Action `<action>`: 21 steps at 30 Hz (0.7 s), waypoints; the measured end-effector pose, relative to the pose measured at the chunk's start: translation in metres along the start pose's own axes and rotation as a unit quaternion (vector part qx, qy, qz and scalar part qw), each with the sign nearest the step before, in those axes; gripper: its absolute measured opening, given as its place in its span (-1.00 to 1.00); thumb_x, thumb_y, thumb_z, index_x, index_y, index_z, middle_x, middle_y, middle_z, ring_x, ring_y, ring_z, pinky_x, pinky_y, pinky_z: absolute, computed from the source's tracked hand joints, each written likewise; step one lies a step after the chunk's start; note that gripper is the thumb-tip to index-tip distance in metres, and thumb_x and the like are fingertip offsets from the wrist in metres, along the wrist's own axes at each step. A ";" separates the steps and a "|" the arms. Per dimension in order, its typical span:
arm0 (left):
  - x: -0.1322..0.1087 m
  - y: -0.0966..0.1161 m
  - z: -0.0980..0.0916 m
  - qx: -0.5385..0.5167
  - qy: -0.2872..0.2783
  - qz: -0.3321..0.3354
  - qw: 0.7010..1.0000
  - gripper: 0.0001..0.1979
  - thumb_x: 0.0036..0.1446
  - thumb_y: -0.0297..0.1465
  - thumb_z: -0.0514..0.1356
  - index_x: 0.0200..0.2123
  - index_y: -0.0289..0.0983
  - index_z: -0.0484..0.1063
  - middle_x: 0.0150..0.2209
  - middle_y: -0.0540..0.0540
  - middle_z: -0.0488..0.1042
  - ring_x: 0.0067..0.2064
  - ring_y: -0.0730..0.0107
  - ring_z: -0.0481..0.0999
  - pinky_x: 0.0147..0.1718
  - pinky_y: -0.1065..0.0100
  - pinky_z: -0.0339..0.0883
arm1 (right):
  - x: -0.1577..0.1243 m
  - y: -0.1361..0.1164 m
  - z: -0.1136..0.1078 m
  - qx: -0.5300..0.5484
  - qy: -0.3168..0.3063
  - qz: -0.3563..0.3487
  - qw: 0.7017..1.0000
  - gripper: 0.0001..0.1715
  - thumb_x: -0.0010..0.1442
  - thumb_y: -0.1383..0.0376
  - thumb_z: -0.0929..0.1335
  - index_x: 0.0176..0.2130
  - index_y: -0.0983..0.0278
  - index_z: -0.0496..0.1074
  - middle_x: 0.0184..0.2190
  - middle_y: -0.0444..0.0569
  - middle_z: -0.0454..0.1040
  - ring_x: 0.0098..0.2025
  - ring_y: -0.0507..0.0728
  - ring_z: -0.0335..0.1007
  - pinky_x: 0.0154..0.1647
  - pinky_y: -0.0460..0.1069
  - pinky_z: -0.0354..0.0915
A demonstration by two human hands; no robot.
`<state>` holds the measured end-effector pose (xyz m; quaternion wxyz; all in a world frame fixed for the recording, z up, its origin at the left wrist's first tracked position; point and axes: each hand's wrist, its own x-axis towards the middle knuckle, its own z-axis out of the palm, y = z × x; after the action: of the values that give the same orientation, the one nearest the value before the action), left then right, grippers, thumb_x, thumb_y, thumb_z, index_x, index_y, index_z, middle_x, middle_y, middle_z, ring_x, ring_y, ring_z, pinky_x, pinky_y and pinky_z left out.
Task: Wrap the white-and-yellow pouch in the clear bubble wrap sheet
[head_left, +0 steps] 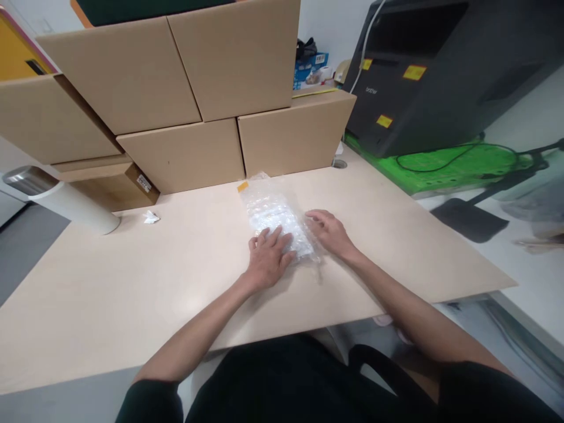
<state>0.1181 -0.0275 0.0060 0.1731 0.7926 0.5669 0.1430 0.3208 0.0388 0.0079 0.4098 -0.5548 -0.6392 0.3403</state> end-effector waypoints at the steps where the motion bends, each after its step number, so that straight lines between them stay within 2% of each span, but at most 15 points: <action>1: 0.001 -0.001 0.002 0.012 0.003 0.006 1.000 -0.51 0.37 -0.11 0.00 0.30 -0.03 0.26 0.43 -0.08 0.09 0.41 -0.23 -0.03 0.23 -0.24 -0.07 | 0.005 0.003 0.000 -0.026 -0.004 0.001 1.000 -0.67 0.11 0.07 0.36 -0.21 0.21 0.53 -0.07 0.07 0.53 -0.05 0.24 0.41 -0.02 0.11 0.31; 4: 0.001 -0.004 0.007 0.023 0.018 0.018 0.999 -0.51 0.37 -0.10 0.00 0.30 -0.02 0.26 0.43 -0.07 0.11 0.40 -0.21 0.00 0.23 -0.22 -0.05 | 0.019 0.004 0.008 -0.056 -0.066 0.044 0.995 -0.64 0.15 0.00 0.34 -0.31 0.23 0.48 -0.33 -0.02 0.53 -0.19 0.20 0.42 -0.12 0.08 0.32; 6: 0.000 -0.006 0.010 0.020 0.027 0.023 0.999 -0.51 0.37 -0.10 0.01 0.30 -0.02 0.25 0.43 -0.07 0.11 0.40 -0.22 0.00 0.21 -0.21 -0.02 | 0.027 -0.003 0.019 -0.029 -0.083 0.079 0.993 -0.63 0.11 -0.02 0.40 -0.33 0.24 0.45 -0.39 -0.07 0.50 -0.23 0.17 0.42 -0.16 0.04 0.32; 8: -0.002 -0.008 0.011 0.015 0.035 0.025 0.999 -0.51 0.37 -0.11 0.02 0.30 -0.04 0.26 0.42 -0.08 0.11 0.39 -0.23 0.00 0.20 -0.21 -0.01 | 0.031 -0.013 0.029 0.064 -0.095 0.123 0.986 -0.62 0.04 0.03 0.48 -0.30 0.25 0.46 -0.38 -0.07 0.52 -0.27 0.14 0.42 -0.22 0.01 0.32; 11: -0.006 -0.010 0.010 -0.002 0.038 0.024 0.999 -0.50 0.35 -0.11 0.05 0.30 -0.05 0.27 0.41 -0.11 0.14 0.39 -0.20 0.01 0.19 -0.19 0.00 | 0.033 -0.030 0.041 0.245 -0.151 0.205 0.936 -0.64 -0.08 0.18 0.56 -0.32 0.29 0.46 -0.43 -0.05 0.54 -0.39 0.12 0.43 -0.34 0.00 0.35; 13: -0.008 -0.015 0.004 -0.025 0.048 0.023 0.998 -0.50 0.35 -0.10 0.05 0.30 -0.03 0.26 0.41 -0.10 0.13 0.38 -0.15 0.03 0.21 -0.16 -0.01 | 0.029 -0.039 0.044 0.294 -0.169 0.232 0.912 -0.64 -0.14 0.26 0.59 -0.37 0.31 0.46 -0.47 -0.05 0.54 -0.44 0.11 0.44 -0.37 0.00 0.37; 15: -0.009 -0.024 -0.008 -0.045 0.073 0.011 0.996 -0.48 0.36 -0.09 0.03 0.33 -0.02 0.21 0.44 -0.10 0.05 0.42 -0.12 -0.03 0.25 -0.16 -0.08 | 0.019 -0.047 0.042 0.303 -0.186 0.229 0.906 -0.61 -0.19 0.28 0.60 -0.36 0.33 0.48 -0.47 -0.03 0.56 -0.44 0.12 0.47 -0.37 0.00 0.39; 17: -0.009 -0.036 -0.028 -0.059 0.108 -0.011 0.992 -0.46 0.37 -0.07 -0.01 0.35 -0.05 0.20 0.47 -0.09 -0.03 0.46 -0.10 -0.18 0.31 -0.21 -0.28 | 0.006 -0.056 0.036 0.324 -0.236 0.218 0.890 -0.56 -0.20 0.27 0.62 -0.31 0.34 0.51 -0.42 -0.02 0.59 -0.41 0.12 0.51 -0.34 0.00 0.42; 19: -0.011 -0.050 -0.051 -0.091 0.130 -0.017 0.987 -0.42 0.36 0.00 -0.07 0.31 -0.09 0.27 0.46 -0.08 -0.01 0.48 -0.09 -0.30 0.33 -0.21 -0.51 | -0.010 -0.066 0.026 0.342 -0.300 0.199 0.868 -0.53 -0.19 0.25 0.62 -0.27 0.34 0.54 -0.38 -0.02 0.61 -0.37 0.12 0.54 -0.31 -0.01 0.44; 20: -0.013 -0.057 -0.062 -0.127 0.129 -0.001 0.983 -0.38 0.34 0.07 -0.12 0.27 -0.09 0.33 0.45 -0.07 0.04 0.48 -0.09 -0.30 0.34 -0.19 -0.56 | -0.017 -0.071 0.021 0.347 -0.321 0.189 0.861 -0.54 -0.17 0.24 0.62 -0.25 0.33 0.55 -0.36 -0.02 0.61 -0.36 0.12 0.55 -0.29 -0.01 0.44; 21: -0.016 -0.062 -0.072 -0.182 0.109 0.021 0.977 -0.34 0.32 0.13 -0.13 0.24 -0.09 0.37 0.43 -0.06 0.10 0.48 -0.07 -0.22 0.36 -0.14 -0.50 | -0.024 -0.077 0.016 0.351 -0.331 0.179 0.858 -0.54 -0.16 0.23 0.62 -0.24 0.31 0.56 -0.35 -0.03 0.62 -0.35 0.12 0.55 -0.27 -0.01 0.45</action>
<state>0.0303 -0.0164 0.0434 0.2489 0.7395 0.5296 0.3327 0.2749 0.0041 0.0657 0.2740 -0.3334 -0.4651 0.7730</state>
